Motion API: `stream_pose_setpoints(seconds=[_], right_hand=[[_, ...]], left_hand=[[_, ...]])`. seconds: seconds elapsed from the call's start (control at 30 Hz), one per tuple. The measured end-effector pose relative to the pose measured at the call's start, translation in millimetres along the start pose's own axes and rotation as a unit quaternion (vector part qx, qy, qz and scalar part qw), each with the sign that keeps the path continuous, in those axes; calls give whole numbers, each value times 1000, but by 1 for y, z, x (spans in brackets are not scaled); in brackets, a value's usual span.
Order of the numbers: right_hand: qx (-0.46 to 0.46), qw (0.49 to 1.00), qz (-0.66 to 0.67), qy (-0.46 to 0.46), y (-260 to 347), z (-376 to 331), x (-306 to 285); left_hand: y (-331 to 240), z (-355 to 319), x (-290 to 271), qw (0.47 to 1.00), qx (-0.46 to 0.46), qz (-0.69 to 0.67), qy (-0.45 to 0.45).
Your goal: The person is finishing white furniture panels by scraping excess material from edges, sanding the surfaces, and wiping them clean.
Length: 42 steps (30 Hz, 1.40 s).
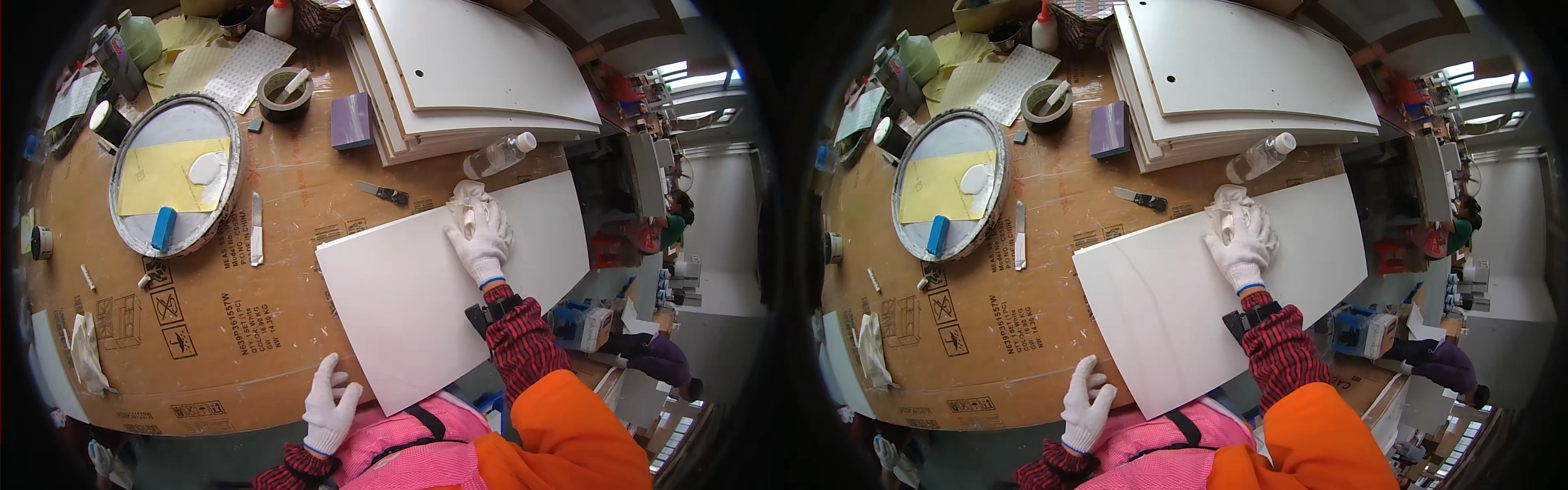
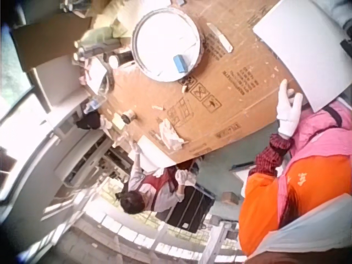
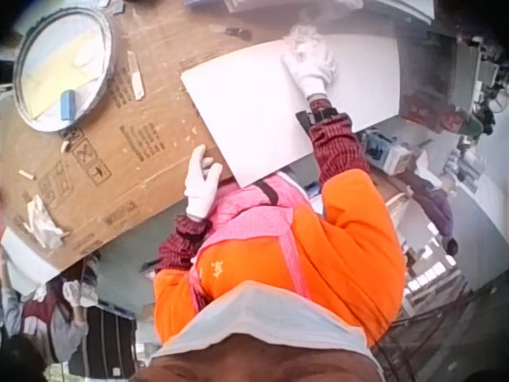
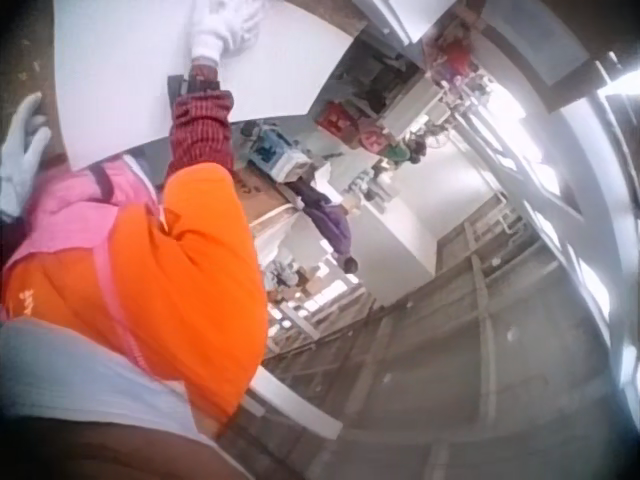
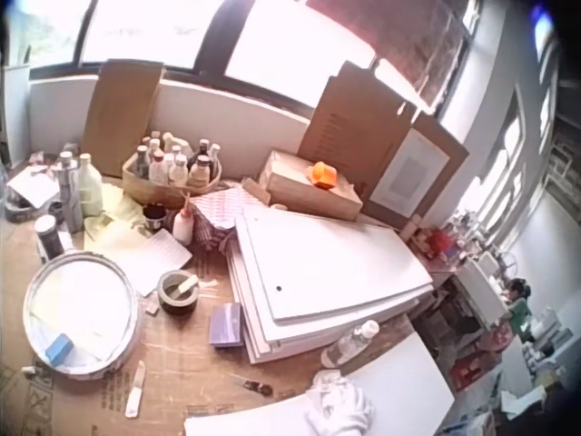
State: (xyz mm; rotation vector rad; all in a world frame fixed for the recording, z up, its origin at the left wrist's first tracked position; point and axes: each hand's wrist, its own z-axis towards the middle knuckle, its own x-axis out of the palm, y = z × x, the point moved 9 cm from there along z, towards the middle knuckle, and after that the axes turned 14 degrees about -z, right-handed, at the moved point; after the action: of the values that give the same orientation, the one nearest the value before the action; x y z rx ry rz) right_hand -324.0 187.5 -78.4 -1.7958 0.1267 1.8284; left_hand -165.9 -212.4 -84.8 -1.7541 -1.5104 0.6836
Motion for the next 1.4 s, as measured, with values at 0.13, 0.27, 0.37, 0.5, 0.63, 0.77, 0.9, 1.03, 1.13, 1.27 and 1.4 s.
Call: stream_pose_setpoints(seconds=[0.13, 0.27, 0.37, 0.5, 0.63, 0.77, 0.9, 1.03, 1.13, 1.27, 1.4], right_hand=[[-128, 975, 162, -82, 120, -49, -62], [-264, 907, 301, -128, 208, -108, -108], [-313, 880, 345, -95, 203, -135, -116], [-419, 799, 427, -64, 144, -198, -122], [-558, 697, 449, -34, 70, -217, -99], [-382, 890, 243, -65, -13, -42, -41], [-42, 991, 13, -122, -208, 114, 70], [283, 941, -49, 177, -428, 162, 153], [268, 936, 111, 200, -472, 189, 180], [-90, 959, 253, -86, -284, 135, 4], [-430, 837, 289, 174, -117, 17, 39]], left_hand=[[13, 11, 38, 975, 196, 58, -84], [10, 9, 46, 951, 265, 126, -101], [16, 9, 49, 957, 232, 125, -117], [36, 8, 30, 956, 208, -44, -204], [56, 5, 17, 930, 102, -233, -267], [5, 2, 66, 952, 187, 54, -235], [-1, 6, 117, 893, 190, 325, -246], [4, 9, 123, 837, 199, 391, -327], [1, 2, 119, 813, 186, 423, -354], [-3, 7, 127, 816, 189, 411, -361], [-5, 11, 138, 806, 165, 436, -365]])
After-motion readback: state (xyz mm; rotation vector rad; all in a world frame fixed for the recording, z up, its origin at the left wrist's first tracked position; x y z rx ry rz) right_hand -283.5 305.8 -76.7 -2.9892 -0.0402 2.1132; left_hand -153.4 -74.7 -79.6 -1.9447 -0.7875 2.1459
